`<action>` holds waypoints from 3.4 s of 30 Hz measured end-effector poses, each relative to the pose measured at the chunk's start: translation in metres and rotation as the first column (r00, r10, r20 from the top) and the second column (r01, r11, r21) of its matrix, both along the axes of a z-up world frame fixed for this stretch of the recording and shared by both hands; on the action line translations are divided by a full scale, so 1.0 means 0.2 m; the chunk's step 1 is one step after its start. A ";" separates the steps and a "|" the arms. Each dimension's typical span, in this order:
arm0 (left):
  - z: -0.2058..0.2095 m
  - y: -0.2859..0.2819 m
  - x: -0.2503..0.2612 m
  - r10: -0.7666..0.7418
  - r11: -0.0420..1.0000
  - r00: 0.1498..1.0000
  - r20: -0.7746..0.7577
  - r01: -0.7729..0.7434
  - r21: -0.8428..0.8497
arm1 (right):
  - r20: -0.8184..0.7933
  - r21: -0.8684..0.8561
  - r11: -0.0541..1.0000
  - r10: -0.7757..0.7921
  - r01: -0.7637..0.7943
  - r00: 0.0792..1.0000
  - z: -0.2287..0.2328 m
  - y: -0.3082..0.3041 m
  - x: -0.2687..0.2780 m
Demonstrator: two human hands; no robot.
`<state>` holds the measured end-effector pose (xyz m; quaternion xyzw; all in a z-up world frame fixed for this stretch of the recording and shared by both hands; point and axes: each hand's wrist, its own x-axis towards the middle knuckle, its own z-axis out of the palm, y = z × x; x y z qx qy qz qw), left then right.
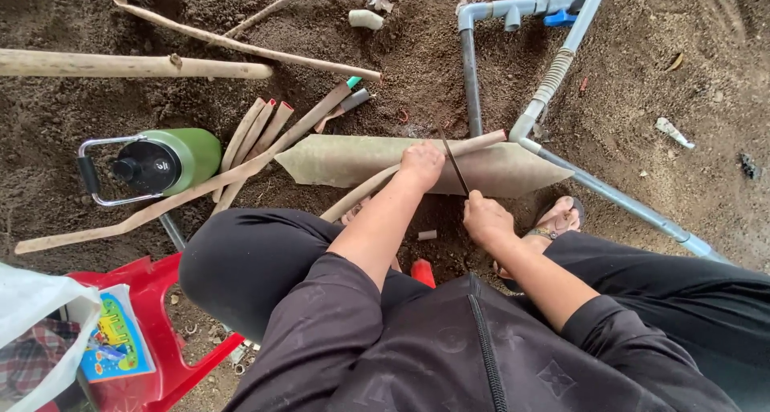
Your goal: Cutting a PVC pipe with a handheld hacksaw blade in an outdoor work area.
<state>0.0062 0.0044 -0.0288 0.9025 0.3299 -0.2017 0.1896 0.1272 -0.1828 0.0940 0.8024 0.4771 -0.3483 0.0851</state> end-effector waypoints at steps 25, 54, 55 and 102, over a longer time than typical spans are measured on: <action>0.06 -0.02 -0.02 -0.099 0.995 0.977 -0.189 0.100 -0.002 | -0.006 0.054 0.990 0.134 -0.133 0.991 0.06 0.33 -0.04; 0.10 -0.05 -0.03 -0.022 0.998 0.999 -0.042 0.024 0.063 | 0.005 -0.045 0.974 0.224 -0.223 0.975 0.43 0.27 0.01; 0.06 -0.04 -0.02 -0.028 0.999 0.997 -0.073 0.031 0.038 | -0.036 -0.146 0.971 0.188 -0.191 0.982 0.63 0.27 0.02; 0.12 0.00 -0.02 -0.019 0.997 0.987 -0.159 0.007 -0.077 | -0.013 0.066 0.988 0.139 -0.138 0.990 0.37 0.14 0.05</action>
